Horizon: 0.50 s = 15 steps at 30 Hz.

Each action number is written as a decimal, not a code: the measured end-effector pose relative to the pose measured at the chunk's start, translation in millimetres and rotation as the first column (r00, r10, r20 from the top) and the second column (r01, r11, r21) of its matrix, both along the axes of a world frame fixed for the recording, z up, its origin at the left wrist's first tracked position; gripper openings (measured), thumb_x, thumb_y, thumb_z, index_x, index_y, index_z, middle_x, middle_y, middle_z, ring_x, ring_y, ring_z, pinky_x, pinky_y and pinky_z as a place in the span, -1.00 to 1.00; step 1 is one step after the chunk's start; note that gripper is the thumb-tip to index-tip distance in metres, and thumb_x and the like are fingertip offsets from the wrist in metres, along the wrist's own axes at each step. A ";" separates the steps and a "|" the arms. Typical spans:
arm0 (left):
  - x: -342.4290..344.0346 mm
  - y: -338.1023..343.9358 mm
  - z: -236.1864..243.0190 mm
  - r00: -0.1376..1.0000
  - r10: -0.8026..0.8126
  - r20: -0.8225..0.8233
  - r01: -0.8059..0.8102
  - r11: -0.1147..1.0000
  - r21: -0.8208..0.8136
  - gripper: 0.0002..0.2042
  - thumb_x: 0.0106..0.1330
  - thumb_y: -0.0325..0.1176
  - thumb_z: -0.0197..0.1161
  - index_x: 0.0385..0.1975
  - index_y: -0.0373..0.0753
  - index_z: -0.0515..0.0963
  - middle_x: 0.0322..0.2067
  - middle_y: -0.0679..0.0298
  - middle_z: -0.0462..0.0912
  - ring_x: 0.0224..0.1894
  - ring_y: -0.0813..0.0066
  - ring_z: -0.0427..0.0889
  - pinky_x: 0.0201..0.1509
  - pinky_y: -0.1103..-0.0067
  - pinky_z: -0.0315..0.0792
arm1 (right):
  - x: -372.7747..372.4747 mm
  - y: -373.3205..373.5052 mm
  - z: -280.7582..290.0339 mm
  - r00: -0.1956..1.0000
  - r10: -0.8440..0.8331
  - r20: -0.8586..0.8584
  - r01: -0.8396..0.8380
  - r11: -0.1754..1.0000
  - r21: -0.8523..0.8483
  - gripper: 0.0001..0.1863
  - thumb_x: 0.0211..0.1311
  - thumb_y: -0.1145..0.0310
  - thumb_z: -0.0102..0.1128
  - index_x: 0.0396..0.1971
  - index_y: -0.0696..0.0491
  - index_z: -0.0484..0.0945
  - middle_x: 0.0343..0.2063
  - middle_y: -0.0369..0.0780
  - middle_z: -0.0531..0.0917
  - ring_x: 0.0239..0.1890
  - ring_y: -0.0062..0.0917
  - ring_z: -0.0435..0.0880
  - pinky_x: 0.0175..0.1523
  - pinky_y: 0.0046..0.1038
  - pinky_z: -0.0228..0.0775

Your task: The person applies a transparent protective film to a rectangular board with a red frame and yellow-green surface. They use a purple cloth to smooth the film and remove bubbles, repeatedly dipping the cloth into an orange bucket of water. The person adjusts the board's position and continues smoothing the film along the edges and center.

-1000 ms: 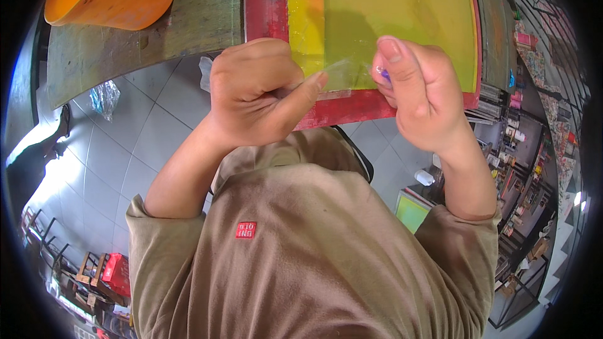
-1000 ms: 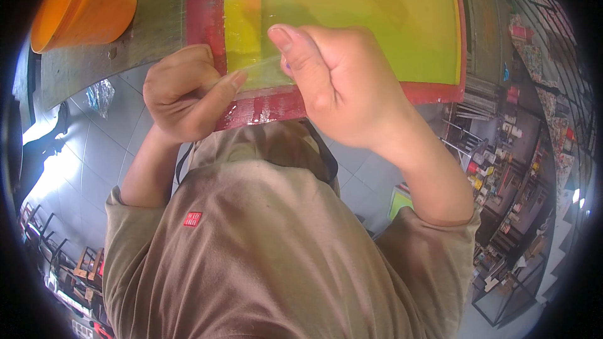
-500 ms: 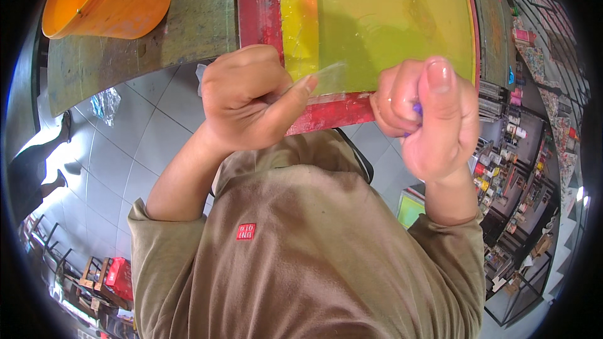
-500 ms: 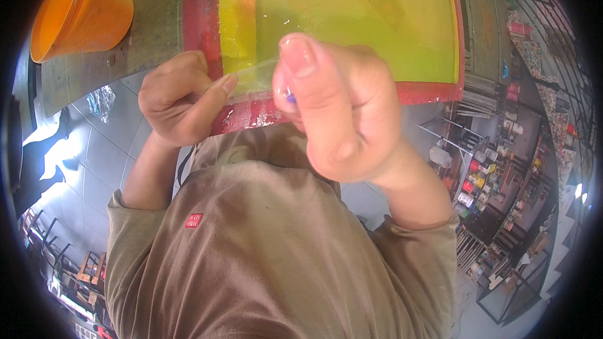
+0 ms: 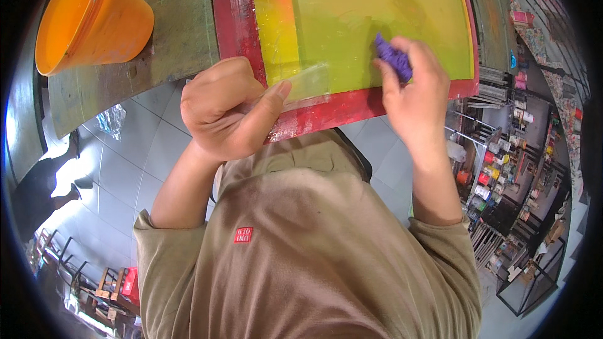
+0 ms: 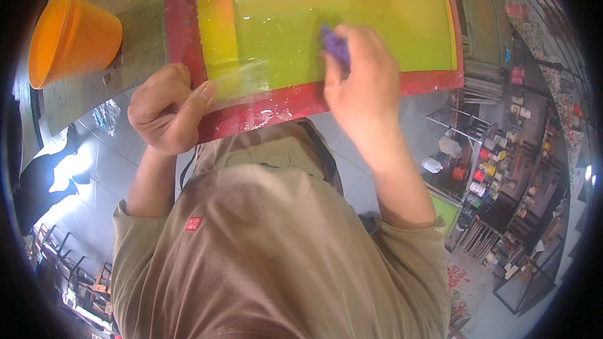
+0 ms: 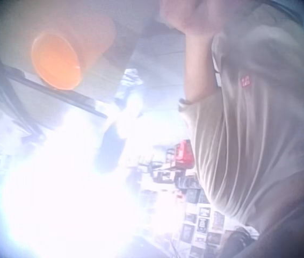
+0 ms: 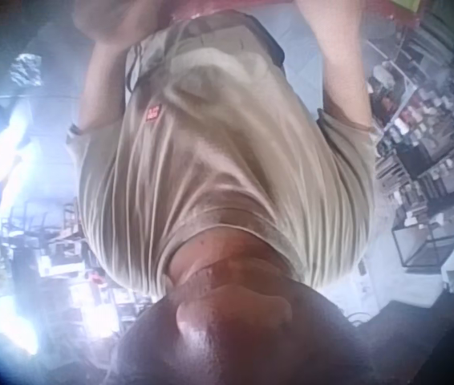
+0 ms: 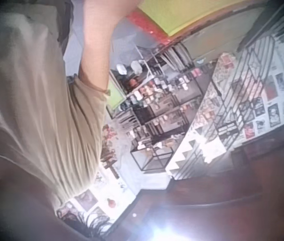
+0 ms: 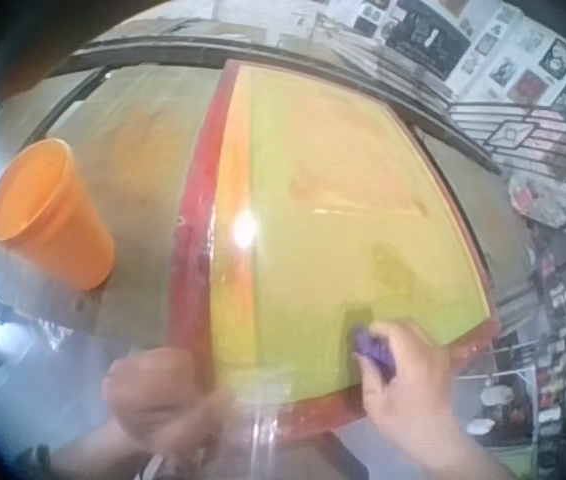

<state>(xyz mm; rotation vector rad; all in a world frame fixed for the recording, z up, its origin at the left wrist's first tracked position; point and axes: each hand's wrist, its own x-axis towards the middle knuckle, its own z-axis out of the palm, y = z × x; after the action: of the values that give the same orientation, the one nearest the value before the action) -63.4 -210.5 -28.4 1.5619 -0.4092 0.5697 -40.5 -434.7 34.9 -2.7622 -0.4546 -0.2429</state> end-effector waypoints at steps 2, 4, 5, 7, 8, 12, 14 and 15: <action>0.1 -0.1 0.1 1.000 -0.011 -0.014 0.011 1.000 -0.015 -0.76 -0.18 -0.70 0.30 -0.83 -0.28 0.37 -0.81 0.32 0.26 -0.78 0.54 0.15 -0.72 0.57 -0.04 | -14.5 10.6 -0.9 1.000 0.030 -0.007 -0.030 0.997 0.067 -0.74 0.01 0.64 0.22 -0.23 0.19 0.55 -0.33 -0.08 0.58 -0.28 -0.26 0.62 -0.19 -0.41 0.45; -0.2 1.3 -0.6 0.999 -0.030 -0.024 0.030 0.999 -0.019 -0.77 -0.17 -0.71 0.29 -0.83 -0.30 0.38 -0.81 0.33 0.27 -0.77 0.56 0.16 -0.71 0.58 -0.03 | -26.7 24.8 -2.9 0.995 0.098 0.001 -0.097 0.982 0.162 -0.81 -0.01 0.63 0.25 -0.32 0.20 0.57 -0.38 -0.11 0.58 -0.34 -0.26 0.62 -0.24 -0.42 0.46; -0.3 1.9 -0.9 0.999 -0.039 -0.028 0.038 0.999 -0.021 -0.78 -0.17 -0.71 0.29 -0.82 -0.31 0.38 -0.81 0.33 0.28 -0.77 0.57 0.16 -0.71 0.58 -0.02 | -30.1 28.3 -3.2 0.991 0.126 -0.049 -0.111 0.965 0.237 -0.80 -0.02 0.63 0.25 -0.32 0.20 0.57 -0.39 -0.11 0.59 -0.35 -0.28 0.62 -0.24 -0.44 0.46; -0.3 3.8 -0.8 0.998 -0.052 -0.037 0.050 0.998 -0.035 -0.79 -0.17 -0.72 0.28 -0.82 -0.33 0.39 -0.80 0.32 0.29 -0.76 0.57 0.17 -0.71 0.59 -0.01 | -33.7 32.1 -2.6 0.971 0.195 -0.139 -0.129 0.915 0.383 -0.79 -0.03 0.64 0.26 -0.32 0.20 0.58 -0.39 -0.11 0.59 -0.36 -0.32 0.62 -0.24 -0.47 0.45; -0.1 4.2 -0.6 0.998 -0.056 -0.042 0.054 0.998 -0.043 -0.79 -0.16 -0.73 0.28 -0.81 -0.33 0.39 -0.80 0.32 0.29 -0.76 0.58 0.17 -0.70 0.59 -0.01 | -32.1 29.8 -0.7 0.978 0.168 -0.127 -0.103 0.908 0.406 -0.79 -0.04 0.65 0.26 -0.32 0.20 0.58 -0.40 -0.12 0.60 -0.36 -0.34 0.62 -0.24 -0.48 0.45; 0.1 4.4 -0.8 0.996 -0.087 -0.027 0.085 0.994 -0.072 -0.79 -0.16 -0.73 0.27 -0.81 -0.34 0.39 -0.78 0.30 0.30 -0.75 0.56 0.18 -0.70 0.59 0.00 | -23.2 9.8 -0.9 1.000 0.003 -0.010 0.000 0.950 0.313 -0.79 -0.07 0.67 0.26 -0.34 0.21 0.60 -0.39 -0.12 0.61 -0.37 -0.40 0.63 -0.27 -0.53 0.43; 0.5 5.0 -0.9 0.994 -0.105 -0.026 0.103 0.992 -0.070 -0.79 -0.16 -0.74 0.26 -0.81 -0.35 0.38 -0.78 0.29 0.29 -0.75 0.56 0.18 -0.69 0.60 0.00 | -29.6 6.9 -2.8 0.998 -0.063 0.007 0.060 0.972 0.226 -0.80 -0.07 0.67 0.27 -0.35 0.21 0.60 -0.40 -0.12 0.61 -0.38 -0.38 0.63 -0.27 -0.52 0.44; 0.3 5.4 -1.0 0.994 -0.104 -0.029 0.102 0.992 -0.068 -0.79 -0.16 -0.74 0.26 -0.82 -0.35 0.38 -0.78 0.29 0.29 -0.75 0.56 0.17 -0.69 0.60 0.00 | -37.6 12.7 -5.2 0.996 -0.083 0.015 0.077 0.971 0.226 -0.80 -0.09 0.66 0.29 -0.37 0.20 0.61 -0.40 -0.12 0.61 -0.38 -0.36 0.64 -0.27 -0.51 0.44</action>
<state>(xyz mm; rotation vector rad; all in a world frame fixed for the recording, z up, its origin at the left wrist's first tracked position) -63.1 -205.1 -29.4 1.4755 -0.4392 0.4726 -78.1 -421.9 29.7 -2.5594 -0.3008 -0.3272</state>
